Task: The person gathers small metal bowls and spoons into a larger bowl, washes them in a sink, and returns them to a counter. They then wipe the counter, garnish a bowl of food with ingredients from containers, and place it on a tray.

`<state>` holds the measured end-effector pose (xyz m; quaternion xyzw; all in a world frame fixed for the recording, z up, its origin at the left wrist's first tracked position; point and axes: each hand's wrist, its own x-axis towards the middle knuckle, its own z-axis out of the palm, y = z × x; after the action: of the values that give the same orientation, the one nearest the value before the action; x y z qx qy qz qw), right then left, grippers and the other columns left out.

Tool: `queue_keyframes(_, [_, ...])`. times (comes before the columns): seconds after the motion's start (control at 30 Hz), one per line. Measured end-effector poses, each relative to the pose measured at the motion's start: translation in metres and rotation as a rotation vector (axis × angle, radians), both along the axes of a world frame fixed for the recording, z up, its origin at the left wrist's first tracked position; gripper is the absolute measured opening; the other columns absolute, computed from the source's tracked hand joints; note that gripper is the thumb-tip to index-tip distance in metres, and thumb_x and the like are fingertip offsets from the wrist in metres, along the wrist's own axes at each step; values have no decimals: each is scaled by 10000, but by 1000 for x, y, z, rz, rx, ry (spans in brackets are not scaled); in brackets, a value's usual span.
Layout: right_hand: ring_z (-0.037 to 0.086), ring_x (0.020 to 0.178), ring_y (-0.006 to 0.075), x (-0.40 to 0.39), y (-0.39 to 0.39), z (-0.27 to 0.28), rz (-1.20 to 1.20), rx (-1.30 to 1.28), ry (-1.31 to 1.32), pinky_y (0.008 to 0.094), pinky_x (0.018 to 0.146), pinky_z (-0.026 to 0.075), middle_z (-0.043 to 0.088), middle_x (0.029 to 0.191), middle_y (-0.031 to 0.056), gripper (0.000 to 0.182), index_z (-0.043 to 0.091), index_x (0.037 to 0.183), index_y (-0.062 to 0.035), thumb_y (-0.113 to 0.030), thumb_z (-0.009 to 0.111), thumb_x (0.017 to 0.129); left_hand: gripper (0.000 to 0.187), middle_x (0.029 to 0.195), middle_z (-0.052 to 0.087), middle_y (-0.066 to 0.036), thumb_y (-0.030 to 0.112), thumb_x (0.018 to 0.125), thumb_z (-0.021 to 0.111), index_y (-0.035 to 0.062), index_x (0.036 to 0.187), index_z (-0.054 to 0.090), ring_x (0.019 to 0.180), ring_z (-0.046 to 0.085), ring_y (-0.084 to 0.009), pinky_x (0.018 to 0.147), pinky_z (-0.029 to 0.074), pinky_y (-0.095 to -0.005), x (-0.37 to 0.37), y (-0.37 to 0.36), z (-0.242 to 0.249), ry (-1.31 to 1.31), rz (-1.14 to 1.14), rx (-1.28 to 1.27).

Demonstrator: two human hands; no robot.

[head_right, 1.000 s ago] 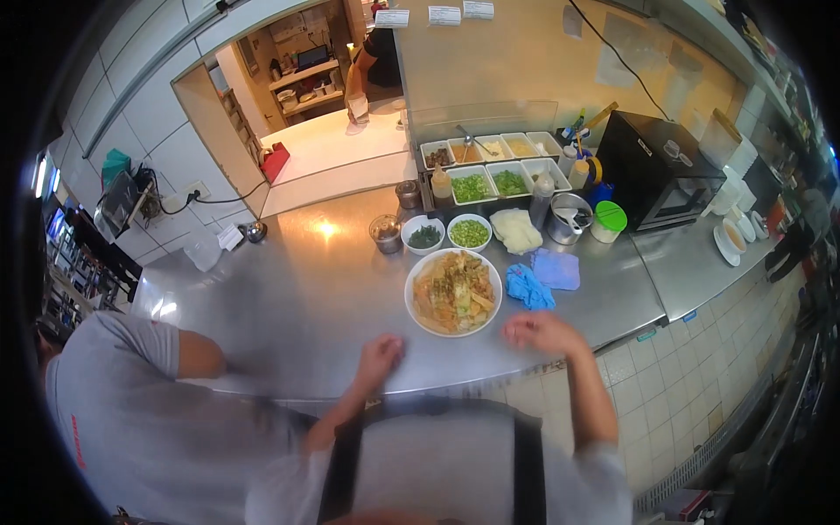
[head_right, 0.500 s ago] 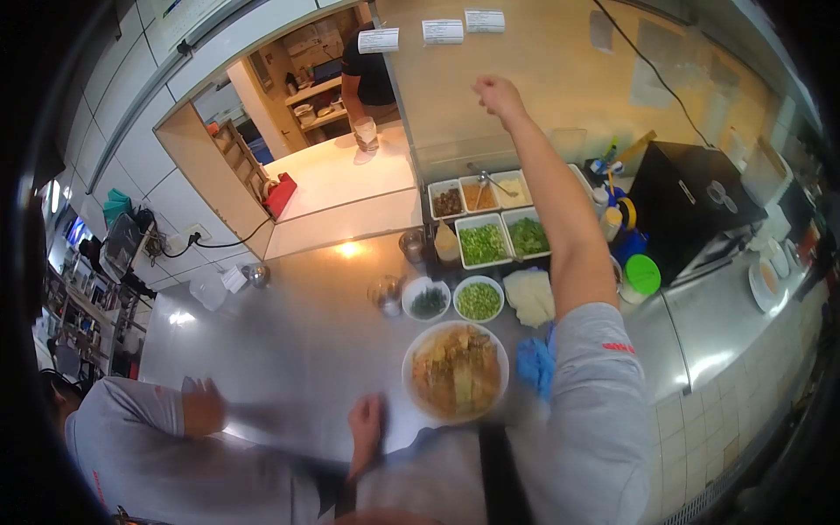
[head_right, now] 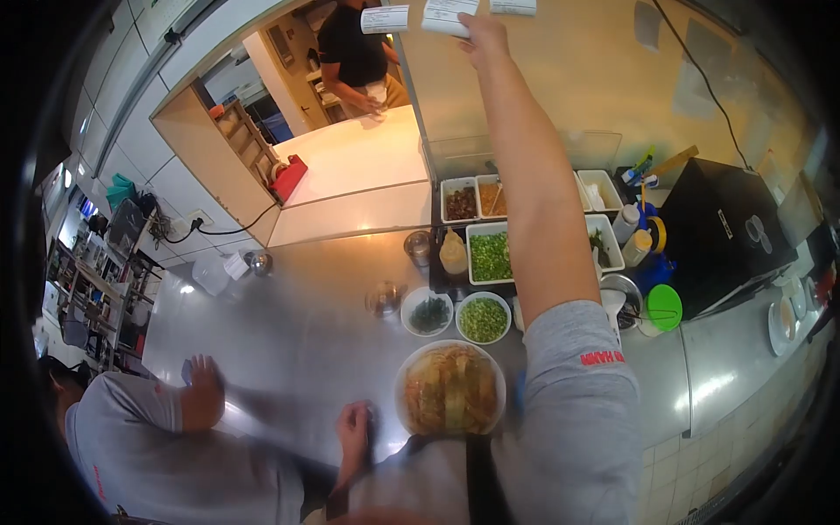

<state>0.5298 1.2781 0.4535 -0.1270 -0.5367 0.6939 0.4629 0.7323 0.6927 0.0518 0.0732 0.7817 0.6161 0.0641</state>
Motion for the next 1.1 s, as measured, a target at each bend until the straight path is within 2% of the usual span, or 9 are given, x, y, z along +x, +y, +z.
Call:
queue_keyframes(0.17, [609,924,238,27,-50,-4,399,-209,14,420,788,548,605,967,106,273,501,1112,-39,-145,572,870,139,672,559,22,99,832,597,10,923,653,593,499,-58,552,416,-199,3,3,13,67,-21,-33])
queue_keyframes(0.3, [606,958,231,84,-170,-62,625,309,-270,381,756,550,582,1059,114,355,487,1166,-49,-186,594,856,362,860,598,-31,119,828,607,26,1175,554,702,539,-92,619,452,-229,-1,1,26,-6,-168,35])
queue_keyframes(0.37, [581,935,169,118,-226,-91,651,658,-422,318,751,502,590,996,102,388,536,1129,-39,-246,652,822,649,1172,531,-120,158,829,611,68,1396,307,976,543,-165,805,455,-291,3,18,71,204,-277,210])
queue_keyframes(0.47, [562,919,155,161,-284,-122,902,843,-428,308,805,464,597,954,86,330,556,1086,-31,-235,628,837,821,1370,370,-177,201,827,619,61,1453,106,1218,409,-241,983,354,-376,-4,47,131,498,-433,436])
queue_keyframes(0.67, [587,887,177,179,-300,-139,1123,1058,-444,299,799,470,620,936,91,362,539,1134,-44,-242,617,841,614,1435,311,-179,92,851,517,-34,1396,264,1344,268,-284,1084,216,-389,6,67,167,363,-304,420])
queue_keyframes(0.73, [601,893,193,163,-259,-126,1148,1060,-651,308,799,475,640,946,105,369,546,1155,-52,-252,599,849,510,1385,369,-164,67,858,515,-26,1337,368,1274,353,-254,1035,274,-343,-1,64,151,341,-260,330])
queue_keyframes(0.87, [604,775,148,111,-106,-95,299,997,-749,307,697,508,642,927,54,296,578,1110,-45,-224,567,874,380,1207,504,-148,-33,813,494,4,1188,546,1118,502,-252,918,401,-316,-24,42,99,421,-54,-7])
queue_keyframes(0.97, [588,697,119,91,18,-63,-92,787,-577,278,597,459,630,922,26,242,598,1062,-60,-200,558,868,401,1107,509,-165,-72,756,481,16,1138,564,1045,528,-284,869,442,-342,-37,14,44,513,67,-165])
queue_keyframes(1.1, [579,793,147,96,74,-27,-363,314,-311,294,615,440,606,1010,36,458,524,1204,-78,-291,637,815,441,1108,468,-185,-87,739,468,8,1162,549,1026,530,-309,886,451,-352,-35,-1,5,484,172,-212])
